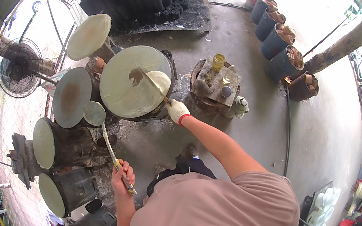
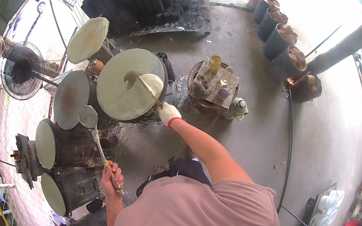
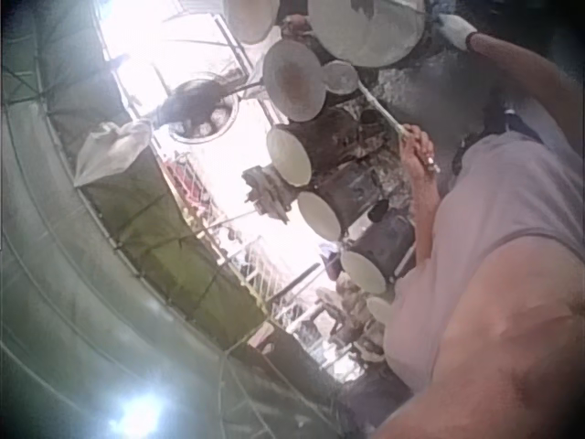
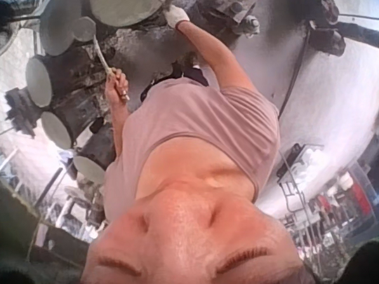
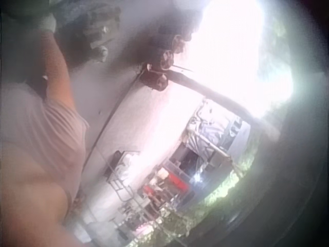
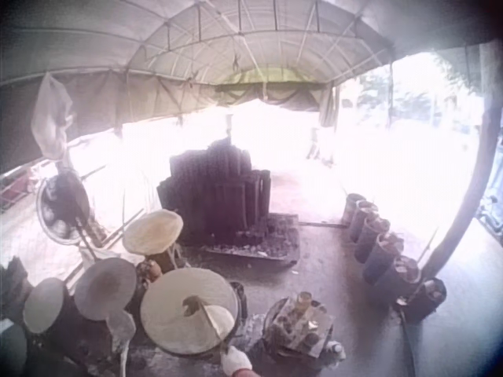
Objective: The person scoops batter from a large metal bowl and pours it onto several hot, round griddles. They use a wooden stick to spread the batter into thin, circular crepes and flip them as they cook.
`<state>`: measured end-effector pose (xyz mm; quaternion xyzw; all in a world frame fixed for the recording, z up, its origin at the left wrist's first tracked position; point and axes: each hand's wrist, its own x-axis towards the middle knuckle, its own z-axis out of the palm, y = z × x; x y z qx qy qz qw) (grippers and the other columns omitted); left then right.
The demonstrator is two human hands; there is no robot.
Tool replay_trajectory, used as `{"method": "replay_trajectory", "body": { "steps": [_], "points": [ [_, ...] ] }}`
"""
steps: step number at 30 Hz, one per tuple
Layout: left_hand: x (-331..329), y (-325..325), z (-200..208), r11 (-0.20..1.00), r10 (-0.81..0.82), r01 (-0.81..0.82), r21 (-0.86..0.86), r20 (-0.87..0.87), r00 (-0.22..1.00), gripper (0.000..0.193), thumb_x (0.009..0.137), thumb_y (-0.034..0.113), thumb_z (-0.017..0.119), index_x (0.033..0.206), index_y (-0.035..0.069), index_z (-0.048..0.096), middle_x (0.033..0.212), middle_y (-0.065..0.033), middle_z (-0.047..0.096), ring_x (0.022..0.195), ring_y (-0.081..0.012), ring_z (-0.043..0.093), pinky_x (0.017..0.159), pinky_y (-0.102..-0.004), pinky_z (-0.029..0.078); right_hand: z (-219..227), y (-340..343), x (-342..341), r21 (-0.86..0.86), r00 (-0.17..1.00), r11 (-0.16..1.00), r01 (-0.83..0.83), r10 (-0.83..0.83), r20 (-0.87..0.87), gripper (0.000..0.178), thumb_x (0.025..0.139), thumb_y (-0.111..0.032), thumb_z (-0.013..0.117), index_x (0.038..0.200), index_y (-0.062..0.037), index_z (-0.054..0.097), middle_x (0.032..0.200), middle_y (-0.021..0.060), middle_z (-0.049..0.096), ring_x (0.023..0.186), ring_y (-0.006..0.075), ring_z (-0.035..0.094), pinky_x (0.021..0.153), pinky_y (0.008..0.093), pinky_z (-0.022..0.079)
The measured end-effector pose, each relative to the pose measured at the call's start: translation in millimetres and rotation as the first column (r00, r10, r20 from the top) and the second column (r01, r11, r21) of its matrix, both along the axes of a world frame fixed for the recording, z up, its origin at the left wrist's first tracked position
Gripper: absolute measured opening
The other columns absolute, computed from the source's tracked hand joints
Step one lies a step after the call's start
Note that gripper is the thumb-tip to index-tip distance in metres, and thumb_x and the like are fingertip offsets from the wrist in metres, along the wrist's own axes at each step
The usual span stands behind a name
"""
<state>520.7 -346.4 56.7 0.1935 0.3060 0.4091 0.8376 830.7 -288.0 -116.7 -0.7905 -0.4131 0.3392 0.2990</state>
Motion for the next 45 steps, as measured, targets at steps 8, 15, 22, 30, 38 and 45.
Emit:
{"method": "replay_trajectory", "body": {
  "steps": [8,15,22,30,38,45],
  "points": [
    [10,11,-6,0.998,0.027,-0.028,-0.048,-0.032,0.999,0.017,0.090,0.009,0.050,0.106,0.004,0.049,0.084,-0.0063,0.046,0.052,-0.0112,0.042,0.039,-0.0222,0.037,-27,-80,-4,-0.097,0.978,0.973,-0.208,0.208,-0.006,0.029,0.089,-0.030,0.050,0.103,-0.0058,0.057,0.091,0.0216,0.063,0.088,0.0385,0.061,0.077,0.0446,0.047],
    [-7,37,-8,0.994,-0.018,0.017,-0.106,-0.012,1.000,0.018,0.089,0.008,0.051,0.106,0.003,0.049,0.084,-0.0075,0.047,0.052,-0.0117,0.042,0.039,-0.0220,0.037,37,79,57,-0.076,0.978,0.990,0.122,-0.106,0.182,0.041,0.092,-0.033,0.038,0.127,-0.0127,0.047,0.097,0.0231,0.063,0.091,0.0386,0.062,0.078,0.0470,0.048],
    [-40,57,-20,0.985,-0.105,0.111,-0.132,0.053,0.993,0.017,0.089,0.006,0.051,0.105,0.003,0.049,0.083,-0.0080,0.049,0.051,-0.0112,0.042,0.037,-0.0210,0.036,-21,2,-30,0.243,0.880,0.929,0.280,-0.148,-0.452,0.041,0.091,-0.025,0.052,0.128,-0.0081,0.051,0.097,0.0114,0.065,0.080,0.0213,0.061,0.073,0.0307,0.047],
    [-52,70,-25,0.969,-0.172,0.166,-0.183,-0.019,0.985,0.015,0.092,0.010,0.049,0.105,0.004,0.050,0.080,-0.0062,0.048,0.047,-0.0082,0.038,0.036,-0.0200,0.035,7,49,-32,0.073,0.638,0.798,0.598,-0.418,-0.647,0.029,0.090,-0.017,0.056,0.118,-0.0115,0.062,0.061,-0.0055,0.050,0.048,0.0050,0.037,0.044,0.0222,0.032],
    [-25,67,-28,0.958,-0.183,0.177,-0.227,-0.001,0.983,0.015,0.093,0.013,0.049,0.105,0.004,0.050,0.077,-0.0067,0.048,0.044,-0.0077,0.037,0.036,-0.0198,0.034,-38,69,-3,0.189,0.913,0.933,0.305,-0.231,-0.336,0.032,0.090,-0.021,0.053,0.117,-0.0060,0.061,0.086,0.0091,0.066,0.076,0.0120,0.057,0.070,0.0256,0.045],
    [3,43,-33,0.943,-0.100,0.099,-0.319,0.013,0.995,0.015,0.093,0.014,0.047,0.102,0.003,0.051,0.073,-0.0056,0.047,0.043,-0.0070,0.036,0.036,-0.0200,0.034,-18,72,16,0.033,0.981,0.996,0.088,-0.080,-0.175,0.033,0.087,-0.023,0.053,0.115,-0.0074,0.060,0.089,0.0173,0.066,0.084,0.0252,0.063,0.075,0.0351,0.047]
  ]
}}
